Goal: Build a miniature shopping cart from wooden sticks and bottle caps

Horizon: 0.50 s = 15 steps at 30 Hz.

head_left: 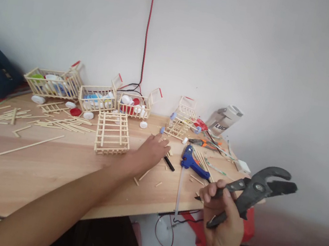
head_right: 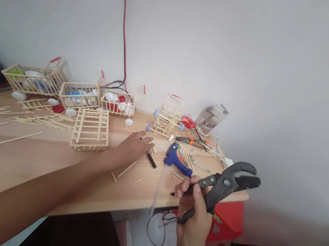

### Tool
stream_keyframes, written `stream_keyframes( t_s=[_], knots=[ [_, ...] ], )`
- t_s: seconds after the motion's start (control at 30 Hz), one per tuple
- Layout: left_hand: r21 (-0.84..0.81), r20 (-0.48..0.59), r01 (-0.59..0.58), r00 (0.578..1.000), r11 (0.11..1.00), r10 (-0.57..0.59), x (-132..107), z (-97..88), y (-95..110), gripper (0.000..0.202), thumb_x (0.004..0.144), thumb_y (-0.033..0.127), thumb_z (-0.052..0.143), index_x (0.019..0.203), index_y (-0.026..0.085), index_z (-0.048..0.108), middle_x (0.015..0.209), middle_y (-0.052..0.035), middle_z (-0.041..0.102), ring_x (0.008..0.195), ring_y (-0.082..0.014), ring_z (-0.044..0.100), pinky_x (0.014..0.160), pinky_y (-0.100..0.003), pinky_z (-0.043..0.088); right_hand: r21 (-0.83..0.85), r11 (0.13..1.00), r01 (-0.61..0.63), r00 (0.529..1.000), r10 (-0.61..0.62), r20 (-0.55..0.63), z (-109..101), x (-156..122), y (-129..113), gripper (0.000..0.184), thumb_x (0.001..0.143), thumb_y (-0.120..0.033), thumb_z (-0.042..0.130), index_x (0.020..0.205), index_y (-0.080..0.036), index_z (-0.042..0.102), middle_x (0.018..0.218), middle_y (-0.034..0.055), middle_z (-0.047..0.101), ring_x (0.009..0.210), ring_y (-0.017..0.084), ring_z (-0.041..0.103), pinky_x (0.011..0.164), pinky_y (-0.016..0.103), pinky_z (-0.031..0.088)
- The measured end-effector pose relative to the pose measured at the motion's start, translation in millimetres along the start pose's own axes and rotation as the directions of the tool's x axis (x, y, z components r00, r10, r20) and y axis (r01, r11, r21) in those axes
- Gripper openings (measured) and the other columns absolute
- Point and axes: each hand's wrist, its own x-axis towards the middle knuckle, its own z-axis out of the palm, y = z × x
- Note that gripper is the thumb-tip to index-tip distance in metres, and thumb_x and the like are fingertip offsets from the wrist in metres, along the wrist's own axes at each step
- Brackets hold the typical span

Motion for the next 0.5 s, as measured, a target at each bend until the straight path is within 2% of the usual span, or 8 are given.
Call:
stream_keyframes(
  t_s=[0.1,0.23,0.5],
  knots=[
    [-0.008,0.022,-0.026,0.999,1.0,0.026,-1.1,2.3,-3.8,0.023,0.095,0.016,0.041,0.109,0.019,0.06,0.115,-0.0072,0.064,0.115,-0.0258,0.05,0.091,-0.04,0.04,-0.009,1.0,-0.002,1.0,0.002,-0.017,-5.0,-1.8,-2.7,0.007,0.079,-0.023,0.067,0.082,-0.02,0.062,0.075,-0.001,0.049,0.064,0.011,0.047,0.056,0.023,0.041],
    [-0.022,0.058,-0.039,0.998,0.999,0.04,-9.9,-2.3,-9.7,0.026,0.093,0.012,0.042,0.111,0.02,0.06,0.119,-0.0063,0.064,0.112,-0.0255,0.051,0.088,-0.04,0.041,0.007,1.0,0.001,0.999,-0.001,-0.04,-9.9,-2.0,-3.0,0.008,0.078,-0.021,0.068,0.081,-0.021,0.06,0.077,-0.001,0.049,0.067,0.012,0.048,0.057,0.024,0.042],
    [-0.042,0.083,-0.022,0.996,0.999,0.026,-14.2,-6.3,-14.5,0.028,0.092,0.011,0.044,0.112,0.021,0.061,0.123,-0.0053,0.063,0.12,-0.0253,0.047,0.094,-0.041,0.04,-0.007,0.999,-0.054,0.997,0.053,-0.051,-10.7,0.7,0.8,0.008,0.078,-0.025,0.067,0.081,-0.019,0.061,0.071,-0.0013,0.049,0.063,0.011,0.047,0.058,0.024,0.042]
  ],
)
